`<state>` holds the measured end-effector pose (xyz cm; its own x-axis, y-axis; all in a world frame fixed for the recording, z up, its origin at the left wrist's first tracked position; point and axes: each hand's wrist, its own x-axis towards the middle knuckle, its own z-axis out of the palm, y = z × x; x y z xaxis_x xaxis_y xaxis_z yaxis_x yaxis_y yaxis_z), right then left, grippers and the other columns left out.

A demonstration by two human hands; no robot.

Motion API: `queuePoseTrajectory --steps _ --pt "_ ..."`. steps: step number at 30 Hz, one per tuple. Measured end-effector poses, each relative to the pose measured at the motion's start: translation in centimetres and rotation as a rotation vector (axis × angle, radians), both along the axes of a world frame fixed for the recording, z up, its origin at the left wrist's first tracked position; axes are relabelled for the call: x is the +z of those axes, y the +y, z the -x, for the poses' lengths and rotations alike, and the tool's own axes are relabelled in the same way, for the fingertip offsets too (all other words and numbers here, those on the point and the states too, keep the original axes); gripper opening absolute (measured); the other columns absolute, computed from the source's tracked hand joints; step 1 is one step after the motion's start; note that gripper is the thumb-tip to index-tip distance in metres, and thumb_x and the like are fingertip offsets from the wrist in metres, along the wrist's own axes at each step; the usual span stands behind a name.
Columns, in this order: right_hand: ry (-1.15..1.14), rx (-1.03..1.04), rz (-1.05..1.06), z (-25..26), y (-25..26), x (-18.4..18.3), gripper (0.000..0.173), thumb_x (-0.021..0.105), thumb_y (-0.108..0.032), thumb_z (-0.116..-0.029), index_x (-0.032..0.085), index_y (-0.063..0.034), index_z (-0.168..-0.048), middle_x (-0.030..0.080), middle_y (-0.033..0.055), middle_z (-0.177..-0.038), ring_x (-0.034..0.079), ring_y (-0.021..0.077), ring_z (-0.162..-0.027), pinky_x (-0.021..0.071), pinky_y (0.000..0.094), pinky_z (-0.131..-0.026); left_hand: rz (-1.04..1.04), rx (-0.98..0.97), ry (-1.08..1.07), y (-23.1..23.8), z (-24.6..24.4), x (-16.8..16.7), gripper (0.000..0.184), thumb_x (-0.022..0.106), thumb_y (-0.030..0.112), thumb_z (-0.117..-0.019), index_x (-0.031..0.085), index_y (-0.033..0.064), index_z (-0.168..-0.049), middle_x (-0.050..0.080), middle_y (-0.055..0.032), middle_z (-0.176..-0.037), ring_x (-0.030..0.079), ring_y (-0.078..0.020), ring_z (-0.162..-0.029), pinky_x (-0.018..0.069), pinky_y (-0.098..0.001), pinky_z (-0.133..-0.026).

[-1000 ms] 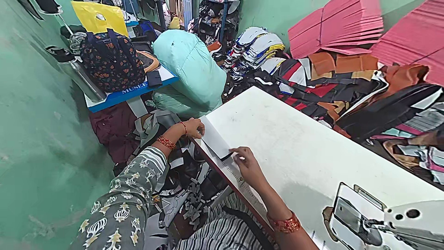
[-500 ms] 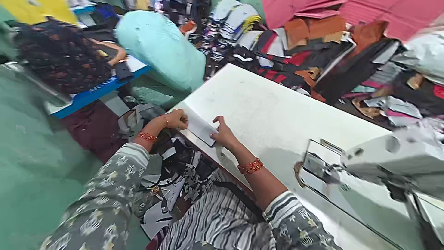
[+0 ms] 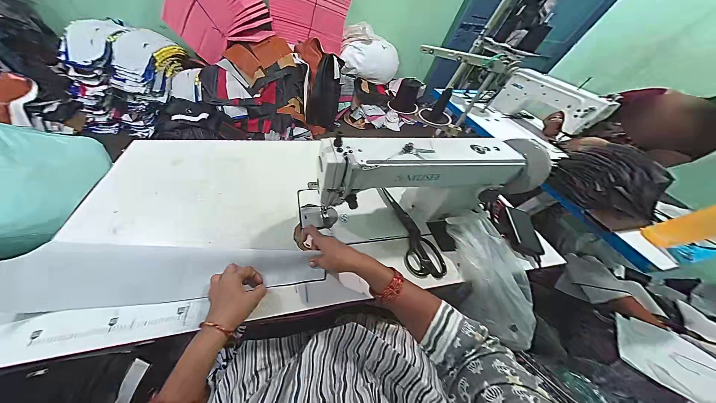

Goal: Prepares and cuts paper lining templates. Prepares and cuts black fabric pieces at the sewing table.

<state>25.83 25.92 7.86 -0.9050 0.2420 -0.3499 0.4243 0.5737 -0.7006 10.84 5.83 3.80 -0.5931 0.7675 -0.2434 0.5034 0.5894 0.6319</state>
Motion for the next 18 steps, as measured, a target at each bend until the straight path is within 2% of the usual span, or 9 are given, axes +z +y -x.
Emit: queuePoseTrajectory --steps 2,4,8,10,11,13,18 --pt "-0.019 -0.077 -0.035 -4.2 2.7 0.2 0.059 0.065 0.003 -0.094 0.038 -0.0003 -0.147 0.062 0.0212 -0.1 0.063 0.0325 -0.089 0.0523 0.0502 -0.083 0.068 -0.036 -0.032 3.8 -3.7 1.0 0.03 0.076 0.023 -0.0877 0.075 0.0008 -0.108 0.058 -0.0321 -0.13 0.046 -0.054 -0.128 0.0362 -0.068 -0.104" --pt "-0.049 -0.17 -0.083 -7.9 5.0 0.6 0.058 0.065 0.0 -0.0958 0.038 -0.001 -0.148 0.064 0.0208 -0.104 0.065 0.0321 -0.093 0.0527 0.0497 -0.087 0.114 -0.071 -0.055 7.2 -7.1 2.0 0.033 0.073 0.027 -0.0907 0.074 0.0025 -0.114 0.053 -0.0305 -0.139 0.042 -0.0523 -0.134 0.0348 -0.0667 -0.107" --pt "0.006 -0.408 -0.25 -13.4 7.2 0.7 0.043 0.062 -0.007 -0.0997 0.052 -0.0001 -0.141 0.067 0.0217 -0.117 0.066 0.0336 -0.105 0.052 0.0496 -0.095 0.151 -0.098 -0.068 11.7 -11.0 2.8 0.035 0.069 0.029 -0.0932 0.072 0.0042 -0.118 0.052 -0.0267 -0.144 0.04 -0.0487 -0.138 0.0342 -0.064 -0.109" --pt "0.074 -0.53 -0.406 -15.8 7.5 0.1 0.039 0.064 -0.013 -0.1007 0.057 0.0013 -0.136 0.067 0.0228 -0.122 0.064 0.0389 -0.114 0.0501 0.0544 -0.1 0.183 -0.084 -0.086 12.7 -11.3 2.9 0.033 0.069 0.029 -0.0934 0.073 0.006 -0.117 0.053 -0.0241 -0.143 0.04 -0.0466 -0.139 0.0343 -0.0625 -0.109" --pt "0.113 -0.591 -0.473 -17.0 7.3 0.0 0.038 0.065 -0.013 -0.1004 0.058 0.0041 -0.134 0.066 0.026 -0.124 0.06 0.0439 -0.12 0.0465 0.0571 -0.104 0.194 -0.08 -0.095 12.9 -11.2 3.0 0.032 0.069 0.029 -0.0937 0.073 0.0064 -0.117 0.054 -0.0231 -0.141 0.04 -0.0457 -0.138 0.0344 -0.0619 -0.109" --pt "0.098 -0.686 -0.568 -18.9 6.4 -0.6 0.036 0.063 -0.012 -0.1006 0.059 0.007 -0.132 0.062 0.0308 -0.127 0.057 0.0486 -0.124 0.0448 0.0576 -0.106 0.211 -0.083 -0.094 13.0 -10.9 3.1 0.032 0.068 0.028 -0.0942 0.073 0.0065 -0.117 0.056 -0.0213 -0.138 0.042 -0.0436 -0.136 0.0357 -0.0607 -0.108" --pt "-0.048 -0.76 -0.576 -20.2 3.9 -1.6 0.051 0.064 -0.012 -0.1006 0.048 0.0058 -0.146 0.056 0.0338 -0.136 0.053 0.0505 -0.13 0.0424 0.0584 -0.108 0.219 -0.088 -0.124 13.1 -10.5 3.3 0.032 0.07 0.027 -0.0948 0.072 0.0047 -0.117 0.06 -0.0201 -0.133 0.046 -0.0419 -0.133 0.0355 -0.0597 -0.108"
